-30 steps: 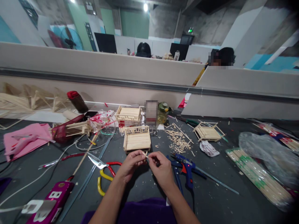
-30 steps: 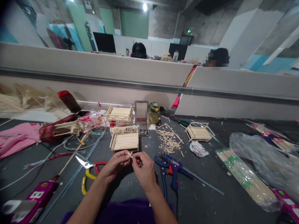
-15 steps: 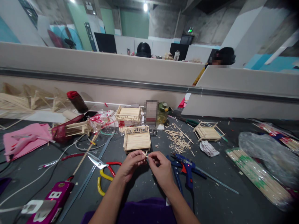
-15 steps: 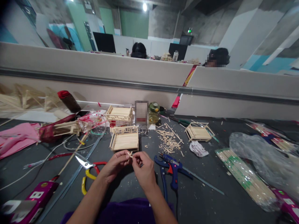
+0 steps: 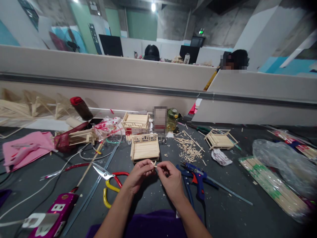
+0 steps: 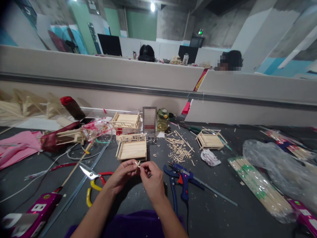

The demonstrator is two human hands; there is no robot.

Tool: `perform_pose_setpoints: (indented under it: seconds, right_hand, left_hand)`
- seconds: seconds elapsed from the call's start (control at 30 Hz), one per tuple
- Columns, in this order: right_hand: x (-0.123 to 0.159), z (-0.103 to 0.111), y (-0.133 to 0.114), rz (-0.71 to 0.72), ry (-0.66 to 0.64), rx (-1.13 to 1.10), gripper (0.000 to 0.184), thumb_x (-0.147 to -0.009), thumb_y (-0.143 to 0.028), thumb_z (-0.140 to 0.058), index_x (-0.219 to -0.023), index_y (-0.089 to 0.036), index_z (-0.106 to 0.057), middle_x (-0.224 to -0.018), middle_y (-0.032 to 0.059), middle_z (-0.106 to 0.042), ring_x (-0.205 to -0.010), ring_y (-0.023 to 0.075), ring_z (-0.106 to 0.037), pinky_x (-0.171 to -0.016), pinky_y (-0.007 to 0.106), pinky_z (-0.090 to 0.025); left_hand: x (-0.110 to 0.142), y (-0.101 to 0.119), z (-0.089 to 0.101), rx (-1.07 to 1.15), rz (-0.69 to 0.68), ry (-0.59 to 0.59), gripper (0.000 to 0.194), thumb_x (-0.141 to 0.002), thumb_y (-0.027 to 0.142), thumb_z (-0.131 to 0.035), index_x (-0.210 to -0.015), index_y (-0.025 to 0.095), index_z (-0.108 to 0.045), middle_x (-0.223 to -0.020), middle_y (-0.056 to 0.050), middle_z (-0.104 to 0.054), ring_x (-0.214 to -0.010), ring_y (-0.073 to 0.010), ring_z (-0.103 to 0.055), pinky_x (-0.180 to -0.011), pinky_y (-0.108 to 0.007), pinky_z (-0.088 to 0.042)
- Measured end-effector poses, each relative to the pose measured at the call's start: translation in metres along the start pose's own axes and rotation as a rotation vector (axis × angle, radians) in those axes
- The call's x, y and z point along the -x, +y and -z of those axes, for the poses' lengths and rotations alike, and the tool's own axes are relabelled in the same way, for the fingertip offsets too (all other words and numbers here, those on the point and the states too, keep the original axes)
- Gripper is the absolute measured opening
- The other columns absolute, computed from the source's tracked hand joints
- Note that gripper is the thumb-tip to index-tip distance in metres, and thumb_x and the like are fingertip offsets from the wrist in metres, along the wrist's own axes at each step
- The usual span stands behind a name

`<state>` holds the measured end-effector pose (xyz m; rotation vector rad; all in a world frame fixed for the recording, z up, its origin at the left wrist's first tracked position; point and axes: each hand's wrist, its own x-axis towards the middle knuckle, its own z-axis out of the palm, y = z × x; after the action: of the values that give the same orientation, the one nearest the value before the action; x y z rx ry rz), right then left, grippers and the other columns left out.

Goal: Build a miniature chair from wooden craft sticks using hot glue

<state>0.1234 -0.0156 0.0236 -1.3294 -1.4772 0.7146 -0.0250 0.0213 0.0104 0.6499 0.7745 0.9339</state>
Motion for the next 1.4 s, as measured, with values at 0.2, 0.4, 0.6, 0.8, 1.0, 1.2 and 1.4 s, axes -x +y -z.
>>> perform_pose_setpoints:
  seconds: [0.2,0.4,0.6,0.8,1.0,1.2,1.4]
  right_hand:
    - [-0.001,0.0,-0.002,0.006,0.023,-0.006,0.013,-0.086,-0.021,-0.055,-0.083,-0.019,-0.068,-0.075,0.0014,-0.068,-0.063,0.0134,-0.059,-0.059,0.022,-0.045]
    - [0.001,-0.002,0.001,-0.013,0.019,-0.021,0.013,-0.087,-0.021,-0.056,-0.083,-0.019,-0.068,-0.075,0.0019,-0.069,-0.064,0.0139,-0.06,-0.059,0.023,-0.046]
    - [0.001,-0.002,0.0,-0.023,0.02,-0.028,0.013,-0.086,-0.023,-0.057,-0.082,-0.019,-0.069,-0.073,0.0017,-0.068,-0.062,0.0133,-0.059,-0.058,0.022,-0.046]
    - [0.003,0.001,-0.001,-0.062,-0.032,-0.094,0.017,-0.088,-0.028,-0.057,-0.093,-0.018,-0.069,-0.077,0.0031,-0.07,-0.062,0.0136,-0.062,-0.056,0.022,-0.048]
    - [-0.005,0.009,0.001,-0.067,0.01,-0.04,0.022,-0.09,-0.033,-0.054,-0.086,-0.018,-0.069,-0.073,0.0021,-0.067,-0.059,0.013,-0.055,-0.055,0.022,-0.043]
    - [-0.012,0.01,0.0,-0.149,-0.108,-0.188,0.019,-0.083,-0.034,-0.063,-0.076,-0.017,-0.067,-0.066,-0.0001,-0.063,-0.056,0.0119,-0.051,-0.053,0.022,-0.041]
    - [-0.009,0.008,0.002,-0.285,-0.006,-0.413,0.025,-0.079,-0.041,-0.067,-0.077,-0.016,-0.068,-0.06,-0.0023,-0.059,-0.05,0.01,-0.045,-0.047,0.021,-0.035]
  left_hand:
    - [0.0,0.0,0.0,0.002,0.004,0.004,0.02,-0.067,0.023,-0.083,-0.073,0.014,-0.066,-0.067,0.0,-0.06,-0.062,-0.0088,-0.054,-0.064,-0.02,-0.042]
    - [0.0,0.0,0.0,-0.013,-0.004,-0.001,0.02,-0.068,0.024,-0.082,-0.073,0.014,-0.066,-0.066,0.0,-0.06,-0.061,-0.0094,-0.053,-0.064,-0.02,-0.042]
    - [-0.001,-0.001,0.0,0.002,-0.001,-0.003,0.019,-0.068,0.024,-0.082,-0.072,0.014,-0.066,-0.067,0.0,-0.06,-0.062,-0.0089,-0.054,-0.065,-0.02,-0.042]
    - [0.0,0.002,0.001,0.018,0.006,0.002,0.019,-0.068,0.024,-0.081,-0.072,0.015,-0.065,-0.064,0.001,-0.059,-0.061,-0.0095,-0.053,-0.067,-0.022,-0.043]
    - [0.004,0.004,-0.002,-0.057,0.013,-0.066,0.018,-0.07,0.026,-0.078,-0.07,0.014,-0.065,-0.061,0.001,-0.055,-0.058,-0.0097,-0.049,-0.065,-0.023,-0.04]
    - [0.007,0.003,-0.004,-0.187,0.003,-0.108,0.016,-0.069,0.027,-0.079,-0.07,0.015,-0.067,-0.065,-0.001,-0.059,-0.062,-0.0118,-0.051,-0.064,-0.022,-0.038]
    - [0.005,0.004,-0.004,-0.121,0.018,-0.108,0.035,-0.076,0.048,-0.072,-0.08,0.013,-0.073,-0.073,-0.006,-0.064,-0.068,-0.0147,-0.055,-0.069,-0.026,-0.044]
